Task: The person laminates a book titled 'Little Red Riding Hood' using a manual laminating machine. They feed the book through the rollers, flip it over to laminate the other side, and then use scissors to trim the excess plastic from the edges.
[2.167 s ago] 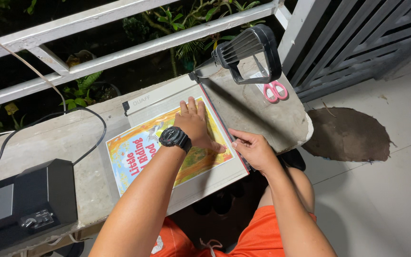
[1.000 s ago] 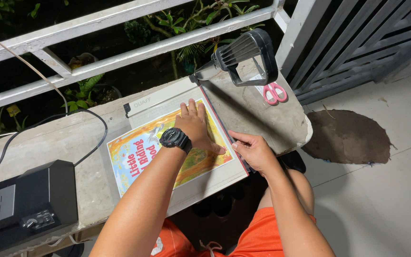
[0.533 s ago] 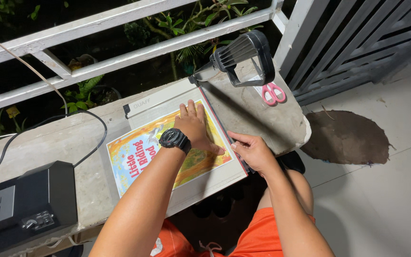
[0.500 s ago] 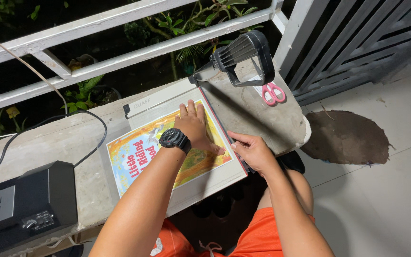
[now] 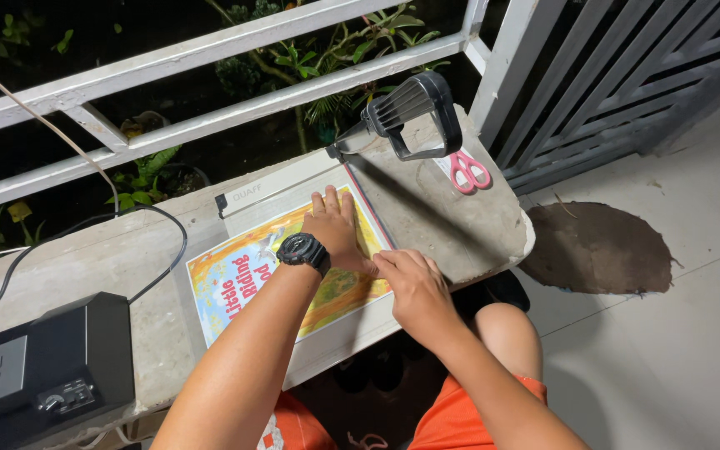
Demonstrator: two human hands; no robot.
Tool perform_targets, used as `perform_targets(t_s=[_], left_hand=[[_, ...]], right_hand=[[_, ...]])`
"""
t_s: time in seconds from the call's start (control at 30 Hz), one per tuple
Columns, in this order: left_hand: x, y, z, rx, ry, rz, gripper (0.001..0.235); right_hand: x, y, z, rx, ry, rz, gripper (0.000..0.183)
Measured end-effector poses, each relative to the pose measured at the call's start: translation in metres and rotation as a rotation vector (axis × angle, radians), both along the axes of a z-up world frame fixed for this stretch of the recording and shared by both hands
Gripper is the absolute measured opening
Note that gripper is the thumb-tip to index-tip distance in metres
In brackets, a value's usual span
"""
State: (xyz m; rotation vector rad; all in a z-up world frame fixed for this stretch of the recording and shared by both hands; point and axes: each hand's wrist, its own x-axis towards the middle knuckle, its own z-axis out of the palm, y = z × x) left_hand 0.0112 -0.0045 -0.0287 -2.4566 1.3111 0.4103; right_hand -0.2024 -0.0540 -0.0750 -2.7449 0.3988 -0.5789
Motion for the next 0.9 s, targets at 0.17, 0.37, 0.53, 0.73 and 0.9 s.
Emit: perform_targets(t_s=[0.17,0.37,0.53,0.73,0.9], left_hand=[[-0.008,0.014,0.030,-0.075,0.069,-0.067,0.171],[-0.019,0.030,0.045,-0.105,0.066,-0.157,0.146],[-0.020,0.035,0.044,-0.095,0.132,-0.150,0.139],[-0.020,0.044,0.039,-0.204,0.192,-0.169,0.121],[-0.014,0.045,0.027,-0.214,0.158,-0.171,0.133]], right_hand=[[0.000,-0.004,-0.002,0.012,-0.083,0.013,0.047],[0.003,-0.002,-0.003,0.055,-0.047,-0.029,0.044],[0.010,-0.005,0.007,0.077,-0.035,-0.059,0.030],[0.021,-0.014,-0.018,0.033,-0.059,-0.083,0.024],[0.016,-0.009,-0.009,0.060,-0.077,-0.079,0.025]])
